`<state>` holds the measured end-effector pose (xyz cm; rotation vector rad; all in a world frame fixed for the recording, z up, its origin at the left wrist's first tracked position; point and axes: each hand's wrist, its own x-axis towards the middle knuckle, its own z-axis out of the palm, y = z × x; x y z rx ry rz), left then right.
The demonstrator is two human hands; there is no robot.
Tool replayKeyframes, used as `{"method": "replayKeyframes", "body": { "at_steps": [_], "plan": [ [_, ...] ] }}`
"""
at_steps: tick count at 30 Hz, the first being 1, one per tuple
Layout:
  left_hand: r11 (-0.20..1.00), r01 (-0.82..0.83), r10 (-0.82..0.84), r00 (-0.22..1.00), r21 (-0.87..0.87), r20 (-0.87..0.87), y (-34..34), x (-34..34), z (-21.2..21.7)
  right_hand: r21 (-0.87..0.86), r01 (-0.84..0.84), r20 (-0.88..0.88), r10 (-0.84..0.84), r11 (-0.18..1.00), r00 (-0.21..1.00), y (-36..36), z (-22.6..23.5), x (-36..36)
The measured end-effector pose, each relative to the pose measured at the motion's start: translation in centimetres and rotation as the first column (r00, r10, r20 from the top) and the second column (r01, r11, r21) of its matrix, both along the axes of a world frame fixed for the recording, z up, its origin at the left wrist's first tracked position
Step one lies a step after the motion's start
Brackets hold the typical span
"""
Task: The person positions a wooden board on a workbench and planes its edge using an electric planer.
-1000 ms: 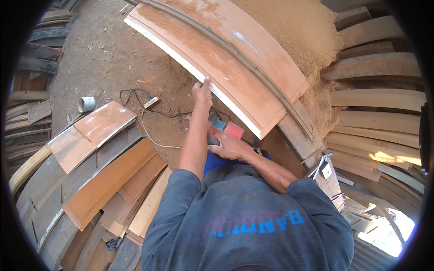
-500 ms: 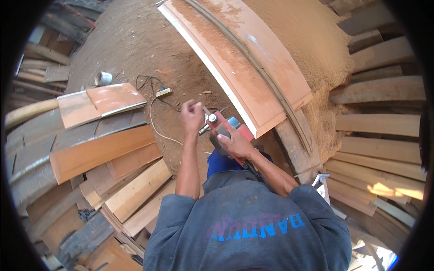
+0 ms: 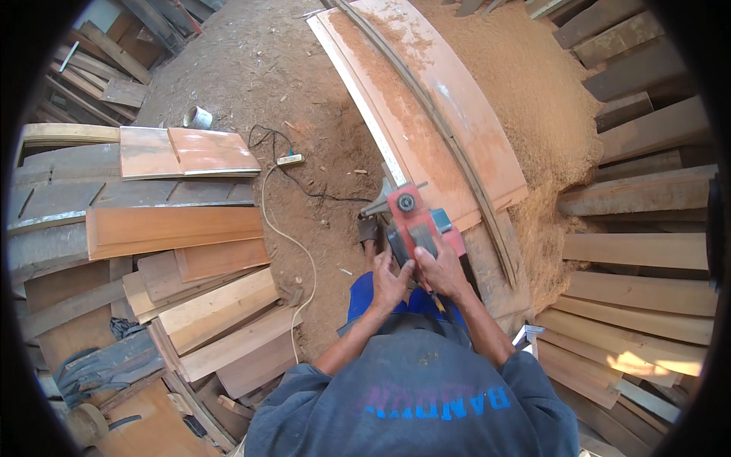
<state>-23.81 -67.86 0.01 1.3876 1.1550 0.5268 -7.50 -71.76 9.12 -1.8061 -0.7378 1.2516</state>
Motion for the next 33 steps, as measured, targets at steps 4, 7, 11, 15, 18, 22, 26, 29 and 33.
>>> {"method": "replayKeyframes", "body": {
  "at_steps": [4,7,11,15,18,22,26,29,33],
  "plan": [
    [0.996,0.063,-0.054,0.986,0.057,-0.155,-2.2,0.6,1.5,-0.101,0.017,-0.026,-0.020,0.995,0.999,-3.6,-1.0,0.0],
    [0.999,0.014,-0.017,0.998,-0.049,-0.054,-2.4,0.8,1.8,-0.018,0.026,-0.020,-0.027,0.999,0.999,-4.2,-1.7,-0.4],
    [0.995,0.060,-0.045,0.981,0.076,-0.186,0.1,0.9,0.8,0.019,0.042,0.002,-0.042,0.999,0.999,-2.1,-2.5,-0.6],
    [0.992,0.043,-0.024,0.987,0.117,-0.160,4.6,1.5,0.0,0.125,0.052,-0.042,-0.047,0.991,0.998,2.3,-3.3,0.0],
    [0.992,0.012,-0.003,0.997,0.126,-0.071,8.6,2.6,0.2,0.141,0.027,-0.038,-0.022,0.990,0.999,6.6,-3.6,0.9],
    [0.985,0.005,0.019,0.990,0.172,-0.138,15.0,4.0,0.6,0.023,0.016,-0.095,-0.013,1.000,0.995,12.9,-2.3,2.2],
    [0.989,-0.019,0.034,0.994,0.147,-0.104,21.4,5.3,0.7,0.053,0.045,-0.145,-0.037,0.998,0.989,20.1,-1.5,3.3],
    [0.979,-0.044,0.069,0.990,0.198,-0.120,26.7,6.8,0.4,0.114,0.005,0.003,-0.005,0.994,1.000,25.9,-2.2,4.9],
    [0.936,-0.101,0.127,0.990,0.338,-0.056,35.4,9.0,-0.7,0.094,-0.110,0.188,0.091,0.990,0.978,34.3,-3.2,7.7]
  ]
}}
